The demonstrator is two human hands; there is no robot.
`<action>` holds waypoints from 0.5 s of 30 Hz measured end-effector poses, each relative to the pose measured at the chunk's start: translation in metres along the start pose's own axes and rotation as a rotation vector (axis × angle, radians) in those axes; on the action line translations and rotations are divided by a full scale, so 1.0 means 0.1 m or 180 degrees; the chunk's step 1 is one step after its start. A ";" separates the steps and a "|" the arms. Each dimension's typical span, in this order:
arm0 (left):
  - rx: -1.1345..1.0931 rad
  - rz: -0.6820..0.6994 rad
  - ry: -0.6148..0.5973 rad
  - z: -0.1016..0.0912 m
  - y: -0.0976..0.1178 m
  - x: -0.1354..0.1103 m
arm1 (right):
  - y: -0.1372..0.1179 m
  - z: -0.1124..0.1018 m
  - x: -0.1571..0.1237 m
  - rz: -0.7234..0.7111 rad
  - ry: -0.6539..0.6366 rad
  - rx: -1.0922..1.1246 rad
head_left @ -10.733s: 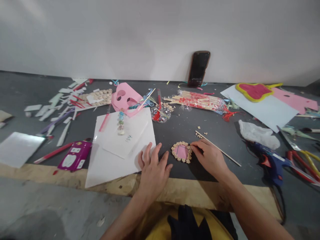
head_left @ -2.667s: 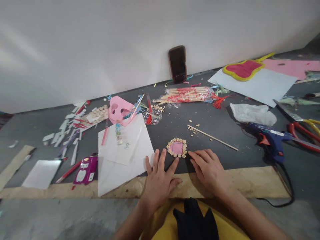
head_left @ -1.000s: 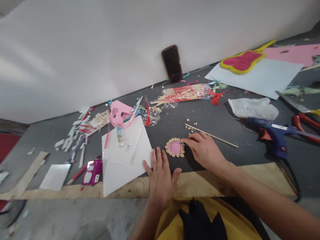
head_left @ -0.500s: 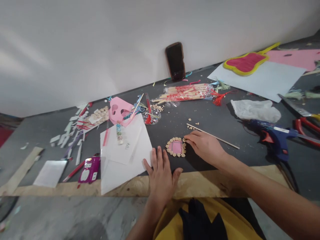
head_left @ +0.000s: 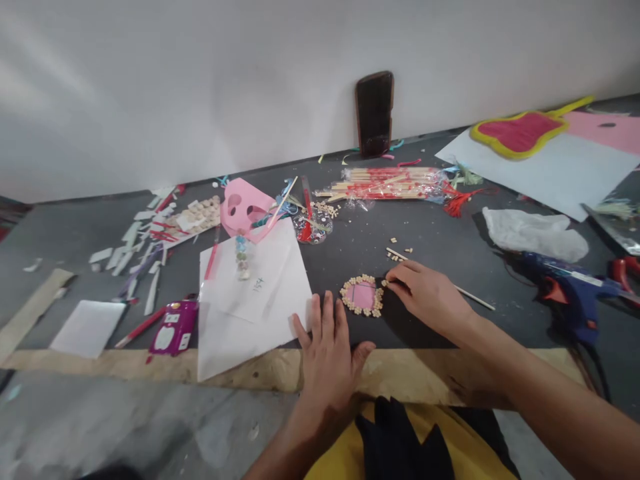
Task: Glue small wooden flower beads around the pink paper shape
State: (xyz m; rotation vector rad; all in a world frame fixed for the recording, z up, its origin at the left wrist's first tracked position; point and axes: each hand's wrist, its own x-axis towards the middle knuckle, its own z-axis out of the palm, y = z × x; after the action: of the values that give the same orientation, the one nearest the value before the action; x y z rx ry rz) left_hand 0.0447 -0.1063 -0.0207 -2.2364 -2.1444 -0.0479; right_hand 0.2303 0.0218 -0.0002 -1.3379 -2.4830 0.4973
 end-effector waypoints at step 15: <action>-0.0151 -0.0018 0.0069 -0.01 -0.03 -0.01 | 0.04 0.00 -0.15 -0.0214 0.0217 -0.0163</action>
State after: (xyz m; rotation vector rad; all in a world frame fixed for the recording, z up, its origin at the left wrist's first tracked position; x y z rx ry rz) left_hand 0.0415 -0.1068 -0.0200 -2.2440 -2.1611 -0.1239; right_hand 0.2411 0.0113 -0.0027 -1.2633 -2.4914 0.3691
